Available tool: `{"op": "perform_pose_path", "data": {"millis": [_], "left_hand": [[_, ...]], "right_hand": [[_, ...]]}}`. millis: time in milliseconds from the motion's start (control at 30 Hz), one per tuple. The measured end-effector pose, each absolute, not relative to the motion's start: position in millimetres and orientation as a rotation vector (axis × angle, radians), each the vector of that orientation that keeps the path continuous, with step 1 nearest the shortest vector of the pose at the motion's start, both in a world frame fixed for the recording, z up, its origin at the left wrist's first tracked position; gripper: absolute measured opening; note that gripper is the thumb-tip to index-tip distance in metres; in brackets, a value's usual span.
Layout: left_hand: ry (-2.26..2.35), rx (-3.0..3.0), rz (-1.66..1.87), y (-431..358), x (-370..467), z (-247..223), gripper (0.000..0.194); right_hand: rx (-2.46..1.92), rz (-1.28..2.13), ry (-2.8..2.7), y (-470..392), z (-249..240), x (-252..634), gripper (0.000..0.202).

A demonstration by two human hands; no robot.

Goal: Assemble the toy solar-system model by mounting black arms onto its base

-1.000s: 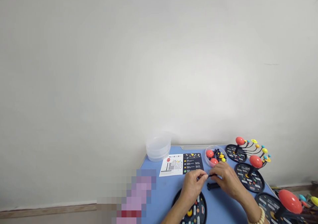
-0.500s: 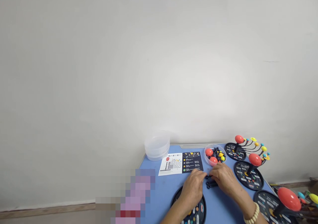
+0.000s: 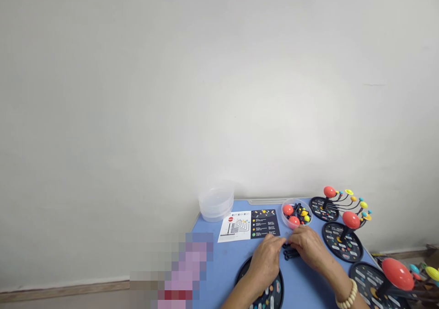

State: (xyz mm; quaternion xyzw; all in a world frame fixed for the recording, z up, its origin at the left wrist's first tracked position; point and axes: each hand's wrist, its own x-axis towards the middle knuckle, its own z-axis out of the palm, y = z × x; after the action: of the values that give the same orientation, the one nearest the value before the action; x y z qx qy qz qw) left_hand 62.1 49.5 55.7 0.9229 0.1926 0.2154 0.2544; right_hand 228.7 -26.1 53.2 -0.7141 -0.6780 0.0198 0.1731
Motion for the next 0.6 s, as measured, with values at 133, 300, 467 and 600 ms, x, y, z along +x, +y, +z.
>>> {"op": "perform_pose_path", "data": {"millis": [133,300,467,600], "left_hand": [[0.543,2.497,0.553,48.7,61.2,57.7,0.037],[0.562,2.497,0.537,49.5,60.5,58.1,0.038],[0.560,2.512,0.528,49.9,61.0,57.3,0.037],[0.557,2.507,0.540,49.6,60.6,56.6,0.037]], "right_hand": [[-2.057,0.056,-1.952,-26.4,54.1,228.4,0.032],[-2.059,0.036,-1.998,-26.1,52.8,229.1,0.033],[-2.037,0.042,-1.973,-27.0,53.2,227.5,0.032],[-2.031,0.061,-1.950,-30.1,56.5,226.2,0.031]]}}
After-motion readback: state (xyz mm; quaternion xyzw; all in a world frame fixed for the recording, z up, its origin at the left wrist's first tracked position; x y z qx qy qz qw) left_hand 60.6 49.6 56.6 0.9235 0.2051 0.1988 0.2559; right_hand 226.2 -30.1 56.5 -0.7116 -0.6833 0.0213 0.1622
